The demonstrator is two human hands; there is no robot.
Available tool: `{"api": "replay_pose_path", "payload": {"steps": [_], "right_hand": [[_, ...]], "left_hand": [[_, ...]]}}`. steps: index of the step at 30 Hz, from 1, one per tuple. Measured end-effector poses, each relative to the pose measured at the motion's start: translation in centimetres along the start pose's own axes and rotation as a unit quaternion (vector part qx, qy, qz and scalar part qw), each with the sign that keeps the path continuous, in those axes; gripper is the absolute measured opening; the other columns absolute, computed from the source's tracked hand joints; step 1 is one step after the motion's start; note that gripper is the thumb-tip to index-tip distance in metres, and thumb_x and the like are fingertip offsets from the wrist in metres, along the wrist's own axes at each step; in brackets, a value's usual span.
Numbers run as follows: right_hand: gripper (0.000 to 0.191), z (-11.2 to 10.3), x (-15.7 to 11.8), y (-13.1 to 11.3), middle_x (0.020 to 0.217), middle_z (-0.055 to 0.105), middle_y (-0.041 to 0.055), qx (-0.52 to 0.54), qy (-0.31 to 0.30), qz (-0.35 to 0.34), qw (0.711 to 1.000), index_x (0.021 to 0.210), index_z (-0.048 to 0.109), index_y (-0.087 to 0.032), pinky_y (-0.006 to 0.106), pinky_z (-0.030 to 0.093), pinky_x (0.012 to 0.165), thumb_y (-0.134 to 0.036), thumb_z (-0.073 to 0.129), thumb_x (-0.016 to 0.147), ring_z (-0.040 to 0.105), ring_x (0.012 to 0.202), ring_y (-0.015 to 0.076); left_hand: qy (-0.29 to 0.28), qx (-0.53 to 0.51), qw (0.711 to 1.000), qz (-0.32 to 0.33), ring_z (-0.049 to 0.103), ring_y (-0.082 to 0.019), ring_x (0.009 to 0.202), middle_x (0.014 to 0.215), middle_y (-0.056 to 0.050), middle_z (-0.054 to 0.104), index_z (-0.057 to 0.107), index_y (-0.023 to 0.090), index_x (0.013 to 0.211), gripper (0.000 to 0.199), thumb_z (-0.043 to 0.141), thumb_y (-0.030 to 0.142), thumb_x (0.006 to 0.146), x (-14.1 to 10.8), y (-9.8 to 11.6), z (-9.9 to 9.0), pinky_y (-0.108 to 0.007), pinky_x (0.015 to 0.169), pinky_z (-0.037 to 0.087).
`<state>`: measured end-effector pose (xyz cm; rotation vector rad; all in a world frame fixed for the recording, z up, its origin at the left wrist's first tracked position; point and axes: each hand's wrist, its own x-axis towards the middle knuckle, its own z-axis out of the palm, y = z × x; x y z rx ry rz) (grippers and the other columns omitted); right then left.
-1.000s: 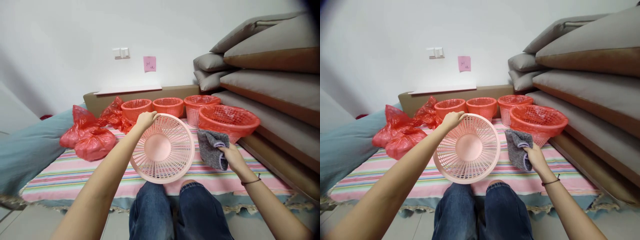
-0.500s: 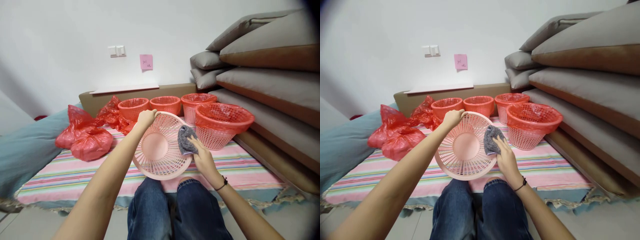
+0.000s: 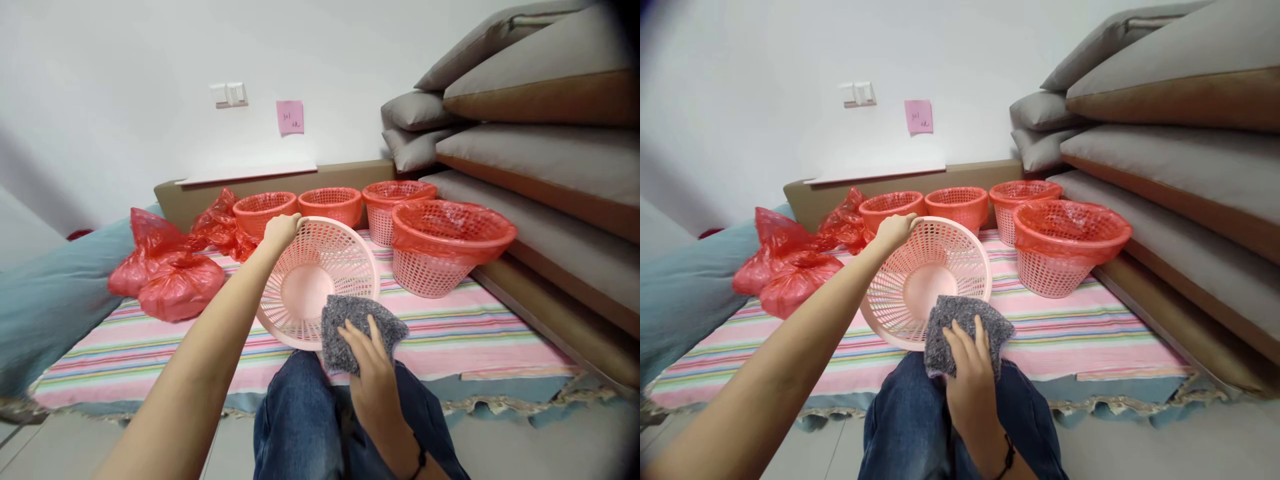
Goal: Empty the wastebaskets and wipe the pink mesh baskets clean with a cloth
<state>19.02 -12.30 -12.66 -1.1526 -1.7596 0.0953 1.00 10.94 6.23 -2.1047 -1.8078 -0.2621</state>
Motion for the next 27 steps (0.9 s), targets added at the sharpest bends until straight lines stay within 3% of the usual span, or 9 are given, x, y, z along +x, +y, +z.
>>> {"api": "replay_pose_path", "payload": {"steps": [6,11,14,20,23,27], "right_hand": [[0.077,1.6,-0.7,-3.5,0.138,0.06,0.0031,0.043,-0.029,-0.02,0.998,0.132,0.058,-0.021,0.069,0.018,0.117,0.01,0.032,0.067,0.022,0.149,0.0307],[0.078,2.3,0.4,-5.7,0.144,0.054,0.0015,0.083,-0.108,-0.066,0.988,0.132,0.059,-0.02,0.068,0.018,0.117,0.007,0.036,0.062,0.022,0.149,0.0337],[0.077,2.3,0.7,-5.7,0.145,0.054,-0.0024,0.094,-0.136,-0.101,0.981,0.129,0.06,-0.021,0.065,0.016,0.119,0.006,0.037,0.061,0.02,0.149,0.032],[0.057,0.1,-0.5,-0.5,0.134,0.063,-0.0024,0.074,-0.115,-0.207,0.969,0.114,0.061,-0.021,0.055,0.008,0.121,0.002,0.04,0.066,0.021,0.149,0.0251],[0.049,-1.9,-0.7,2.9,0.129,0.065,0.0026,0.041,-0.087,-0.192,0.977,0.112,0.059,-0.02,0.057,0.012,0.12,-0.001,0.041,0.07,0.027,0.147,0.0262],[0.052,-3.7,0.2,6.0,0.126,0.066,0.0049,0.033,-0.07,-0.133,0.988,0.112,0.059,-0.021,0.061,0.022,0.116,-0.004,0.04,0.067,0.034,0.143,0.0281]], "left_hand": [[0.0,0.009,1.0,0.002,0.069,-0.03,0.1,0.103,-0.015,0.074,0.065,0.02,0.115,0.06,0.02,0.056,0.1,0.1,-0.1,0.3,-0.037,0.082,0.049],[0.004,0.009,1.0,0.0,0.069,-0.03,0.102,0.105,-0.016,0.073,0.064,0.019,0.116,0.058,0.022,0.055,0.1,0.0,0.3,0.1,-0.037,0.084,0.049],[0.002,0.005,1.0,0.002,0.068,-0.031,0.102,0.105,-0.016,0.073,0.064,0.019,0.117,0.057,0.023,0.054,0.1,-0.2,0.3,0.0,-0.038,0.084,0.049],[-0.007,0.002,0.999,-0.04,0.068,-0.031,0.103,0.106,-0.016,0.073,0.065,0.019,0.116,0.055,0.022,0.051,0.101,-1.1,-1.1,0.0,-0.039,0.085,0.049],[-0.009,-0.001,0.998,-0.068,0.068,-0.031,0.104,0.108,-0.017,0.073,0.064,0.018,0.117,0.056,0.021,0.05,0.101,-1.6,-2.1,0.2,-0.04,0.086,0.05],[-0.004,-0.008,0.997,-0.071,0.068,-0.032,0.104,0.107,-0.017,0.073,0.065,0.018,0.115,0.057,0.021,0.051,0.101,-1.8,-2.4,0.3,-0.04,0.085,0.05]]}}
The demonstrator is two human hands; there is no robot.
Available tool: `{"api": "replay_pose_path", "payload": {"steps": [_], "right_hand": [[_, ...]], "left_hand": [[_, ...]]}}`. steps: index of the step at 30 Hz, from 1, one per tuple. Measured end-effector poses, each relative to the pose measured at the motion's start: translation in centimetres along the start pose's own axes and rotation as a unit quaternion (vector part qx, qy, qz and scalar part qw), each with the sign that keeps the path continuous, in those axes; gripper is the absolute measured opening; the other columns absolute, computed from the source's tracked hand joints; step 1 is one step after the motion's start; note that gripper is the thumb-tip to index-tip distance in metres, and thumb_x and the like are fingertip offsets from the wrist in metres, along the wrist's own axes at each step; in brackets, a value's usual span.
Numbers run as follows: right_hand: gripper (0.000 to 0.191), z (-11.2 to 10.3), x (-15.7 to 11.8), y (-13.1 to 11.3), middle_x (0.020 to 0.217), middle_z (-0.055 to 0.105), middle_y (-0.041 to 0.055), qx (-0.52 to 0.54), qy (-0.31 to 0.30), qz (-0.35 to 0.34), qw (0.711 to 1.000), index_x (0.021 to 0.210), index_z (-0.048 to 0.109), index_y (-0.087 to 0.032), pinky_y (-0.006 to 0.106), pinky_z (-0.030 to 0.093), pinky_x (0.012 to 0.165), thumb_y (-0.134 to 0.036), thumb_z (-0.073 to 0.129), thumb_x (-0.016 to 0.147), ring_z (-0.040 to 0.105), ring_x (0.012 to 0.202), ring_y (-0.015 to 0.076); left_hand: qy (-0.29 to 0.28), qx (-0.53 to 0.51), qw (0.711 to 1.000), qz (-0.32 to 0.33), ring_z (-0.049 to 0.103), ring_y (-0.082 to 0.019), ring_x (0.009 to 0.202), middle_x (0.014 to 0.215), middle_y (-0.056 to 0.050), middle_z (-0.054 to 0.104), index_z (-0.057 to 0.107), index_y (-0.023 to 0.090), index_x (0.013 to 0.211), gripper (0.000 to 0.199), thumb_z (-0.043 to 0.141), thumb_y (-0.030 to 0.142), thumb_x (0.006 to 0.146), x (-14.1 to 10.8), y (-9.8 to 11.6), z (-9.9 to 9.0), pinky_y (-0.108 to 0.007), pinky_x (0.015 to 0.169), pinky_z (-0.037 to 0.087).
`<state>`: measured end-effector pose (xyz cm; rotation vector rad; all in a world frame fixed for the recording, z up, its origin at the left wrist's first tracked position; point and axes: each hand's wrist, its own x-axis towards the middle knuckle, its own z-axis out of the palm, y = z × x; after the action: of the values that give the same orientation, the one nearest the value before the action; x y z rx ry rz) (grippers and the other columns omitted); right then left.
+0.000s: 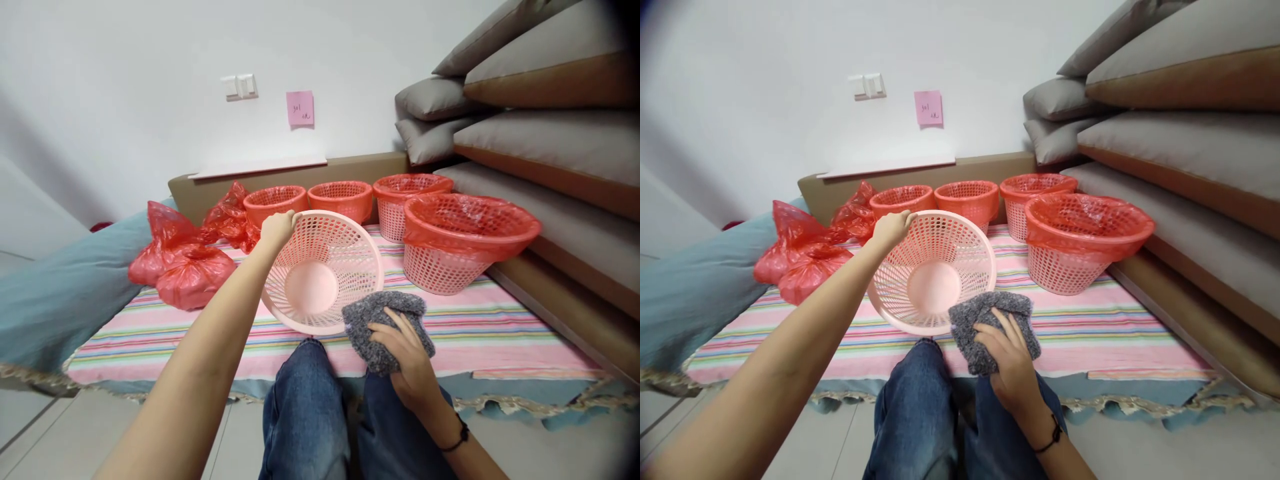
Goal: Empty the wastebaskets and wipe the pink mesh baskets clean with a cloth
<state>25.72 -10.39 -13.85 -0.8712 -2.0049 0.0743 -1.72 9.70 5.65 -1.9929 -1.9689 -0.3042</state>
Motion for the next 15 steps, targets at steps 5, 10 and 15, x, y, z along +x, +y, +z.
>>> {"api": "replay_pose_path", "payload": {"steps": [5,10,15], "right_hand": [[0.057,-0.2,1.3,2.0,0.131,0.063,0.0051,0.058,0.064,0.091,0.992,0.116,0.061,-0.022,0.056,0.033,0.115,-0.007,0.04,0.065,0.038,0.141,0.0266],[0.065,1.0,3.7,2.6,0.149,0.048,0.0071,0.121,0.149,0.233,0.953,0.138,0.052,-0.02,0.049,0.029,0.12,-0.011,0.042,0.074,0.042,0.14,0.0236],[0.064,1.6,6.7,4.1,0.149,0.048,0.0135,0.114,0.212,0.318,0.917,0.144,0.047,-0.016,0.05,0.032,0.117,-0.021,0.046,0.08,0.045,0.138,0.0278]], "left_hand": [[0.008,-0.003,1.0,0.018,0.068,-0.03,0.103,0.107,-0.015,0.073,0.065,0.019,0.114,0.055,0.023,0.052,0.1,-0.1,1.0,-0.2,-0.038,0.085,0.05],[0.027,0.001,0.998,0.052,0.069,-0.029,0.099,0.101,-0.014,0.074,0.064,0.019,0.112,0.055,0.023,0.053,0.1,-0.8,2.6,-0.5,-0.037,0.084,0.049],[0.033,0.007,0.996,0.079,0.07,-0.029,0.096,0.098,-0.014,0.074,0.064,0.019,0.111,0.055,0.022,0.053,0.101,-2.0,4.0,-1.2,-0.036,0.081,0.049]]}}
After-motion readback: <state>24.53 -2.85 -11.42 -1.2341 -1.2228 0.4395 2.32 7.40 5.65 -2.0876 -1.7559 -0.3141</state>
